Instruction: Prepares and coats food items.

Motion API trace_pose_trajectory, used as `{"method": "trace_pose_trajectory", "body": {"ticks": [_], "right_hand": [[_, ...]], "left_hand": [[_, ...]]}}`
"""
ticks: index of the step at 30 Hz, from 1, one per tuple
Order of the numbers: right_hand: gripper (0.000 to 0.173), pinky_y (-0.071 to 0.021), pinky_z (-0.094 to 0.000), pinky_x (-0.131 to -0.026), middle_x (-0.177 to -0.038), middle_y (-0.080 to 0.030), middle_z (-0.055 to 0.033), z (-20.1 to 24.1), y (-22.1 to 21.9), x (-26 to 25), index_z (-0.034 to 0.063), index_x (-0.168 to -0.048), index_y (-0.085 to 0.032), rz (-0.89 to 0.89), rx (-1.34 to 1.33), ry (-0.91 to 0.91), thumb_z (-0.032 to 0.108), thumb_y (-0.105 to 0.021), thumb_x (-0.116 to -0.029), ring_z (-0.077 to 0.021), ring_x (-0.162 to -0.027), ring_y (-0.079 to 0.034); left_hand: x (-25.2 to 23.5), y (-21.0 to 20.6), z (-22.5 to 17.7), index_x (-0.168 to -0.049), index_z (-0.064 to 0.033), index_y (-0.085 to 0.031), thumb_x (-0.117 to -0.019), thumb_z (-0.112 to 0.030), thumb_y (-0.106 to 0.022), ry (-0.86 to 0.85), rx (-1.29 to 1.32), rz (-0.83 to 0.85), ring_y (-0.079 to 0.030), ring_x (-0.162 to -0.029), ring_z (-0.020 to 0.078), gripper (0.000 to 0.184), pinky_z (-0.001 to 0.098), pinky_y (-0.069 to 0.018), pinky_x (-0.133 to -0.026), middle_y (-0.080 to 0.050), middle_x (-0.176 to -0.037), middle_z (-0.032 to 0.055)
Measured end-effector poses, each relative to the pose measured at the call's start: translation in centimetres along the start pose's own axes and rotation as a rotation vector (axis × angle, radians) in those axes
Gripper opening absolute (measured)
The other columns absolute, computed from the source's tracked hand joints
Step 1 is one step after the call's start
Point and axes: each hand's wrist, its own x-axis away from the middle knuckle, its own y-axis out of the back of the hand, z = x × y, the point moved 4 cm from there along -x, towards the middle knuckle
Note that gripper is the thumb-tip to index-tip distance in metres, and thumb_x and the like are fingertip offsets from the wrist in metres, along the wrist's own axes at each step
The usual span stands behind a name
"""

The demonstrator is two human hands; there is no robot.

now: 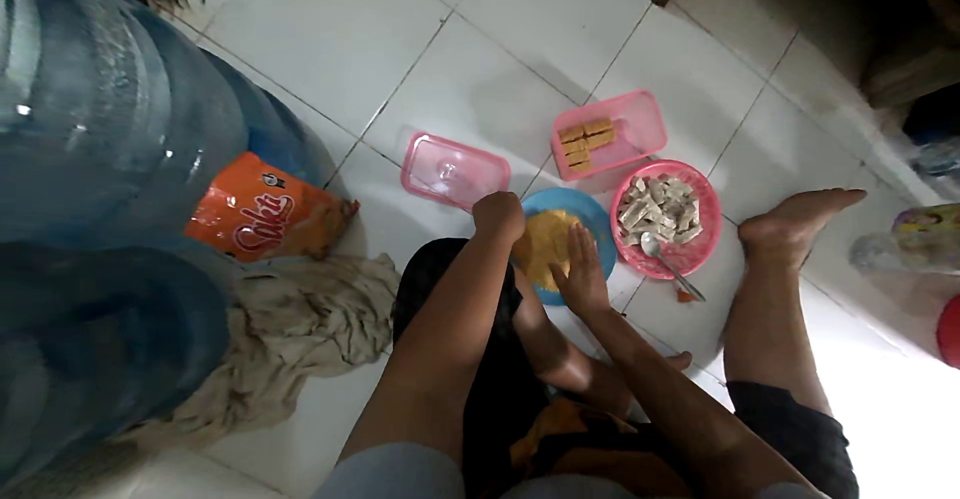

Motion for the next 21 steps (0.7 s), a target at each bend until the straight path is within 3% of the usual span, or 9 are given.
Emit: {"method": "trace_pose_trajectory", "body": {"ticks": [2, 4, 7, 11, 15, 18, 21], "right_hand": [[0.075, -0.0353, -0.0593, -0.117, -0.149, -0.050, -0.0284, 0.8, 1.4, -1.0, -0.0007, -0.158, -0.034, -0.006, 0.033, -0.104, 0.029, -0.069, -0.0979, -0.0440, -0.143, -0.045], [0.077, -0.0374, -0.0653, -0.109, -0.128, -0.064, -0.0267, 1.4, 2.0, -2.4, 0.0018, -0.156, -0.040, -0.034, 0.159, -0.099, 0.034, -0.072, -0.0941, -0.0471, -0.127, -0.055], [0.067, -0.0350, -0.0690, -0.107, -0.120, -0.069, -0.0237, 2.2, 1.9, -3.8, 0.0026, -0.149, -0.050, -0.025, 0.251, -0.053, 0.025, -0.074, -0.0907, -0.0474, -0.123, -0.057], [0.059, -0.0317, -0.0717, -0.108, -0.122, -0.069, -0.0239, 3.0, 3.9, -3.8, 0.0071, -0.143, -0.058, 0.014, 0.106, -0.128, 0.018, -0.076, -0.0878, -0.0493, -0.127, -0.054], [0.060, -0.0401, -0.0708, -0.098, -0.115, -0.072, -0.0151, 1.4, 4.8, -1.9, 0.0120, -0.141, -0.060, -0.123, -0.098, -0.004, 0.013, -0.081, -0.0845, -0.0465, -0.119, -0.057], [0.068, -0.0351, -0.0722, -0.105, -0.130, -0.065, -0.0186, -0.4, 4.1, -0.3, 0.0124, -0.143, -0.060, 0.002, -0.138, -0.032, 0.013, -0.086, -0.0793, -0.0476, -0.132, -0.049], [0.069, -0.0384, -0.0617, -0.112, -0.139, -0.058, -0.0221, -1.5, 3.7, 0.7, 0.0084, -0.143, -0.059, -0.017, -0.185, -0.067, 0.017, -0.086, -0.0798, -0.0444, -0.134, -0.048]], "left_hand": [[0.0, -0.3, -0.1, -0.117, 0.0043, -0.066, -0.0998, -0.011, -0.056, 0.000, -0.010, 0.002, -0.062, -0.116, 0.0451, 0.024, 0.0649, -0.0503, -0.087, -0.065, -0.120, 0.0269], [-0.2, -0.3, -0.2, -0.117, 0.0029, -0.066, -0.0994, -0.011, -0.057, -0.001, -0.025, 0.001, -0.062, -0.116, 0.0447, 0.024, 0.0643, -0.0507, -0.087, -0.066, -0.120, 0.0263], [-0.2, -0.3, -0.1, -0.119, 0.0012, -0.066, -0.0975, -0.010, -0.059, -0.001, -0.034, 0.005, -0.062, -0.116, 0.0445, 0.026, 0.0645, -0.0507, -0.087, -0.065, -0.121, 0.0256], [-0.1, -0.3, -0.1, -0.120, 0.0022, -0.066, -0.0984, -0.011, -0.059, -0.007, -0.014, 0.010, -0.062, -0.117, 0.0439, 0.026, 0.0639, -0.0502, -0.089, -0.065, -0.122, 0.0258], [0.0, -0.3, -0.2, -0.115, 0.0036, -0.067, -0.0955, -0.010, -0.063, 0.000, -0.025, 0.016, -0.063, -0.113, 0.0454, 0.024, 0.0650, -0.0510, -0.085, -0.066, -0.118, 0.0267], [-0.1, -0.2, -0.2, -0.118, 0.0039, -0.066, -0.0988, -0.011, -0.058, -0.004, -0.016, 0.012, -0.063, -0.115, 0.0451, 0.026, 0.0649, -0.0505, -0.086, -0.065, -0.120, 0.0267], [-0.1, -0.2, -0.2, -0.118, 0.0041, -0.065, -0.0995, -0.011, -0.057, -0.005, -0.024, 0.015, -0.063, -0.115, 0.0445, 0.025, 0.0642, -0.0504, -0.086, -0.065, -0.120, 0.0269]]}}
